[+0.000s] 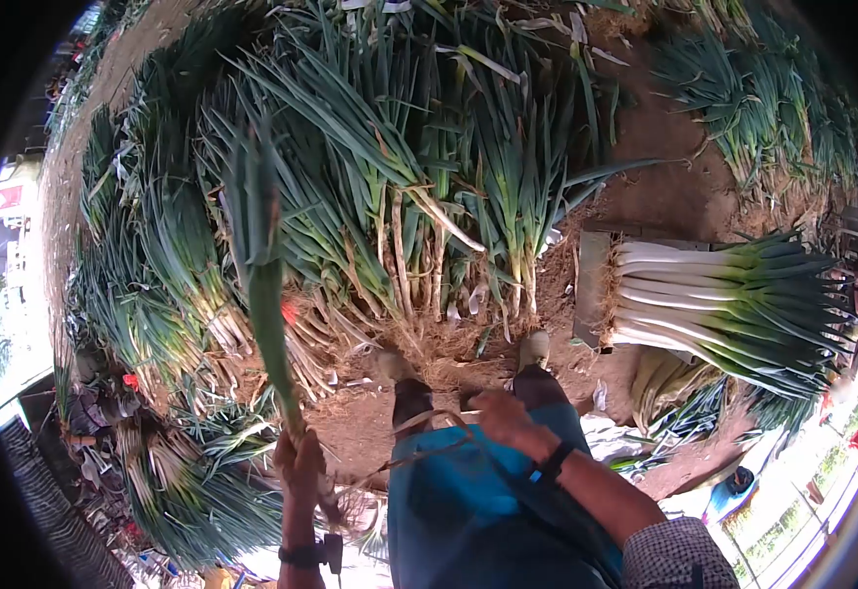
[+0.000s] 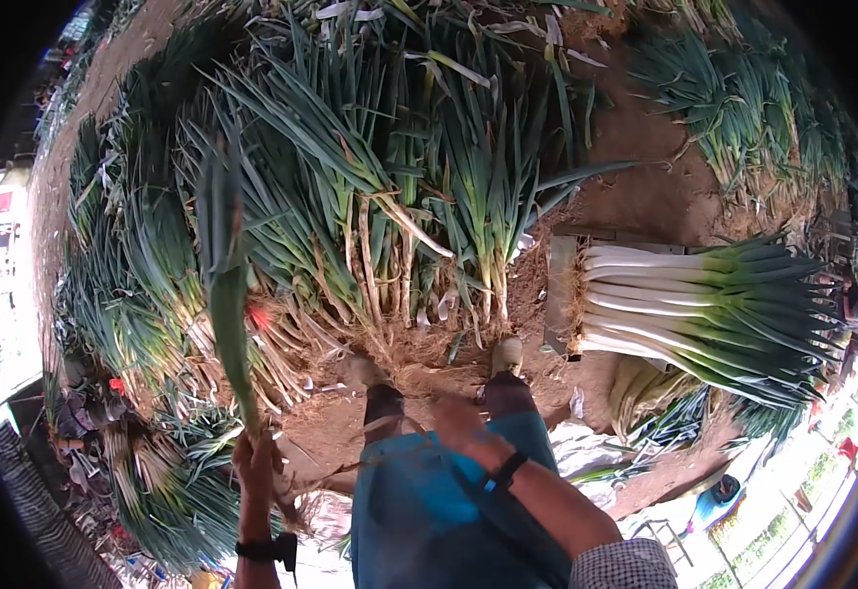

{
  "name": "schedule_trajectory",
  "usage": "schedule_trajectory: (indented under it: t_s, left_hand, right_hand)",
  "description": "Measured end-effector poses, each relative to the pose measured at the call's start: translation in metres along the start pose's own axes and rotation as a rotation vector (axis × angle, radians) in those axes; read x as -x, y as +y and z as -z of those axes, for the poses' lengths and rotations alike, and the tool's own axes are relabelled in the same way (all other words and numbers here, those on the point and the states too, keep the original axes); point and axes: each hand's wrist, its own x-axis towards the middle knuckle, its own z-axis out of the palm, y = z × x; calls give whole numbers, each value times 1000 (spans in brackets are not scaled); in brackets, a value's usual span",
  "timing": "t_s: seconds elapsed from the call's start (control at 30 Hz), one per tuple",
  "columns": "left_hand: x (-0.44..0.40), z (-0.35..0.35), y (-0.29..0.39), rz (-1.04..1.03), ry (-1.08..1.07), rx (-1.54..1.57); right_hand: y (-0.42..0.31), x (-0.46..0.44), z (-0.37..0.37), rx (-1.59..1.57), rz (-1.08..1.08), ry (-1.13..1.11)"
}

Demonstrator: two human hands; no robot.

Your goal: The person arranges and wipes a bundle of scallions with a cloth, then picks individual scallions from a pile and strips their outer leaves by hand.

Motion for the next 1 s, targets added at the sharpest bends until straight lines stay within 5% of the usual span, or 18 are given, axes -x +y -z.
schedule_trajectory:
  t_s: [0.07, 0.13, 0.2, 0.33, 0.4, 0.53, 0.67, 0.73, 0.77, 0.8, 0.87, 0.97, 1.0]
  left_hand:
    - [24, 18, -2, -21, 135, -39]
    - [34, 30, -24, -24, 255, -89]
    - [40, 39, -53, 18, 350, -104]
    - [33, 54, -119, 135, 468, -184]
    - [29, 52, -142, 174, 470, -187]
    - [29, 32, -153, 299, 453, -383]
    - [30, 24, -144, 360, 482, -269]
    - [33, 28, -142, 212, 464, -261]
    - [34, 29, -136, 132, 453, -258]
    - [29, 22, -117, 180, 513, -256]
    - [18, 2, -74, 273, 639, -249]
    - [15, 21, -92, -38, 527, -3]
    - [15, 20, -84, -55, 531, -36]
  right_hand:
    - [37, -40, 33, 1, -135, -102]
    - [94, -88, 26, -166, -176, 115]
    - [100, -141, 63, -241, -335, 107]
    - [128, -262, 90, -125, -276, 86]
    - [167, -325, 52, -159, -162, 381]
    - [191, -412, -1, 94, -276, 317]
    - [89, -361, 3, -349, -443, 180]
    - [71, -331, -33, -140, 44, 447]
    - [56, -320, -47, -283, -16, 345]
    - [38, -306, -61, -215, 191, 549]
    - [12, -288, -86, -258, 52, 350]
    - [14, -256, -65, -279, -5, -253]
    - [30, -244, -56, -353, -111, -129]
